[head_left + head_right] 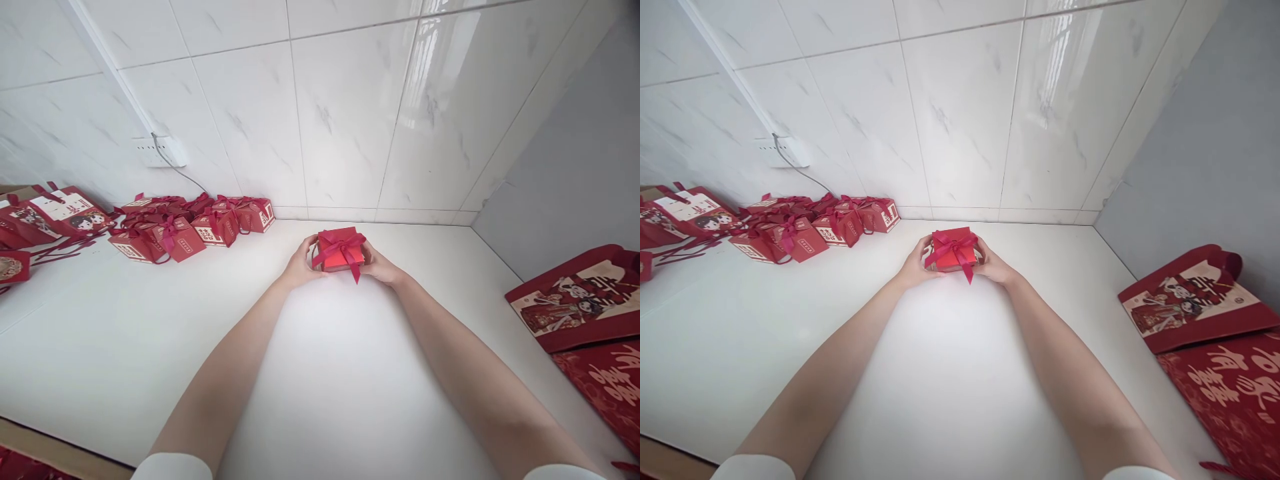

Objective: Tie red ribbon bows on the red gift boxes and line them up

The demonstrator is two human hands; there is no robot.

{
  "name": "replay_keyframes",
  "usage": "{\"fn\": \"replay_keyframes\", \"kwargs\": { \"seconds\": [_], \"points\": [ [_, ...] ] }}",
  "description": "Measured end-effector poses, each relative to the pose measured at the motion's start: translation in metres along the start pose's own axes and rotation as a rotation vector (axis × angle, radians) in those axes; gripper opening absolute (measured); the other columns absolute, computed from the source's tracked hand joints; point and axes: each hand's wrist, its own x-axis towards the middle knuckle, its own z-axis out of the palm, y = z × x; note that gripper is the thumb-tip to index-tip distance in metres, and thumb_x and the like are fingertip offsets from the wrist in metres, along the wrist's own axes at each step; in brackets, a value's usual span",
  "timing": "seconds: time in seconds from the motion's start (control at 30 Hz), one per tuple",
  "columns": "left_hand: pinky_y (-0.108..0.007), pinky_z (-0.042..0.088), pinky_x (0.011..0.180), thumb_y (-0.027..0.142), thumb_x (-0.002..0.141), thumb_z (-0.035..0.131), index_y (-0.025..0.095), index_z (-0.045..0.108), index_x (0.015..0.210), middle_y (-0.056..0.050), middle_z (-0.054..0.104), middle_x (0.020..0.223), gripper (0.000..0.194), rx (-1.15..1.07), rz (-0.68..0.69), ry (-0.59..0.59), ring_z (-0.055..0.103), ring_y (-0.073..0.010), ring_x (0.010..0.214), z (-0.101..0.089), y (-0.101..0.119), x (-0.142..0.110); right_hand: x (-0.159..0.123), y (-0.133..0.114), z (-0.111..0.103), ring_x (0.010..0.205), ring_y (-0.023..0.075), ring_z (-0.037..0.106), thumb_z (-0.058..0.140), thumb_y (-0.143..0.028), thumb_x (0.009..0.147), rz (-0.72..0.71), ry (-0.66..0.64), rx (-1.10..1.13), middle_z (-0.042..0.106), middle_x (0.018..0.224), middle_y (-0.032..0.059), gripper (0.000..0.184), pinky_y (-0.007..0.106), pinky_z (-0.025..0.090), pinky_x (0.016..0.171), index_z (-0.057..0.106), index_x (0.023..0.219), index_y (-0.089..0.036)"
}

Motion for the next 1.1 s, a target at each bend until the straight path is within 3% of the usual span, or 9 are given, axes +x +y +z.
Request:
{"fn": "replay_keyframes", "kwargs": {
  "seconds": [0.17, 0.37, 0.47, 0.57, 0.7, 0.8, 0.87, 0.97, 1.1],
  "points": [
    [-0.043, 0.043, 0.103, 0.037, 0.064, 0.078, 0.025, 0.033, 0.136, -0.01, 0.046, 0.137, 0.086, 0.309, 0.052, 0.116, 0.049, -0.0265, 0.124, 0.011, 0.017, -0.001, 0.002, 0.009, -0.003, 0.12, 0.0279, 0.051, 0.072, -0.018, 0.064, 0.034, 0.064, 0.059, 0.055, 0.132, 0.0064, 0.064, 0.043, 0.044, 0.099, 0.049, 0.123, -0.026],
    [-0.044, 0.044, 0.103, 0.037, 0.058, 0.082, 0.023, 0.03, 0.135, -0.013, 0.042, 0.139, 0.094, 0.17, 0.062, 0.098, 0.047, -0.0277, 0.127, 0.008, 0.014, -0.002, 0.001, 0.001, -0.006, 0.13, 0.0248, 0.042, 0.066, -0.014, 0.063, 0.007, 0.046, 0.142, 0.047, 0.142, 0.0012, 0.069, 0.041, 0.039, 0.103, 0.048, 0.128, -0.032],
    [-0.045, 0.045, 0.099, 0.037, 0.052, 0.086, 0.021, 0.031, 0.133, -0.016, 0.044, 0.137, 0.099, -0.05, -0.025, 0.003, 0.048, -0.0299, 0.125, 0.009, 0.004, 0.0, -0.001, -0.005, -0.009, 0.126, 0.0237, 0.047, 0.067, -0.015, 0.061, 0.059, -0.028, 0.236, 0.05, 0.139, 0.0, 0.074, 0.041, 0.04, 0.102, 0.047, 0.13, -0.034],
    [-0.046, 0.045, 0.095, 0.037, 0.051, 0.087, 0.019, 0.036, 0.13, -0.016, 0.051, 0.13, 0.095, -0.263, -0.164, -0.151, 0.052, -0.0306, 0.12, 0.006, -0.003, 0.002, -0.001, -0.003, -0.014, 0.112, 0.0243, 0.057, 0.06, -0.022, 0.062, 0.167, 0.002, 0.397, 0.064, 0.121, 0.0023, 0.058, 0.041, 0.043, 0.099, 0.057, 0.119, -0.027],
    [-0.043, 0.041, 0.099, 0.034, 0.056, 0.085, 0.019, 0.049, 0.121, -0.013, 0.055, 0.125, 0.076, -0.386, -0.301, -0.473, 0.052, -0.0264, 0.118, -0.015, 0.005, 0.005, -0.003, -0.001, -0.017, 0.1, 0.0266, 0.064, 0.052, -0.038, 0.071, 0.221, 0.065, 0.449, 0.07, 0.104, 0.004, 0.041, 0.042, 0.047, 0.092, 0.062, 0.108, -0.023],
    [-0.042, 0.042, 0.096, 0.035, 0.066, 0.078, 0.02, 0.053, 0.121, -0.01, 0.064, 0.11, 0.063, -0.4, -0.467, -0.714, 0.061, -0.0209, 0.101, -0.038, 0.024, 0.01, -0.004, -0.009, -0.014, 0.099, 0.0265, 0.065, 0.047, -0.054, 0.08, 0.261, 0.083, 0.465, 0.071, 0.105, 0.0057, 0.048, 0.042, 0.048, 0.092, 0.06, 0.115, -0.024],
    [-0.042, 0.041, 0.097, 0.041, 0.071, 0.074, 0.018, 0.058, 0.115, -0.009, 0.066, 0.102, 0.053, -0.302, -0.515, -0.656, 0.063, -0.0194, 0.093, -0.051, 0.043, 0.014, -0.004, -0.021, -0.013, 0.095, 0.0261, 0.067, 0.045, -0.061, 0.083, 0.313, 0.067, 0.443, 0.071, 0.103, 0.0075, 0.053, 0.043, 0.049, 0.089, 0.058, 0.118, -0.024],
    [-0.042, 0.038, 0.099, 0.052, 0.076, 0.065, 0.019, 0.062, 0.106, -0.008, 0.064, 0.109, 0.044, -0.085, -0.481, -0.425, 0.06, -0.0212, 0.102, -0.058, 0.085, 0.019, -0.005, -0.046, -0.012, 0.093, 0.026, 0.067, 0.043, -0.063, 0.085, 0.363, 0.01, 0.315, 0.07, 0.11, 0.0087, 0.052, 0.041, 0.052, 0.082, 0.058, 0.119, -0.026],
    [-0.038, 0.038, 0.099, 0.055, 0.075, 0.064, 0.025, 0.063, 0.104, -0.004, 0.06, 0.119, 0.041, 0.045, -0.311, -0.468, 0.053, -0.0225, 0.114, -0.04, 0.142, 0.015, -0.012, -0.085, -0.014, 0.109, 0.0256, 0.061, 0.046, -0.06, 0.087, 0.35, -0.082, 0.027, 0.065, 0.124, 0.0045, 0.047, 0.039, 0.047, 0.094, 0.059, 0.121, -0.03]
  ]
}}
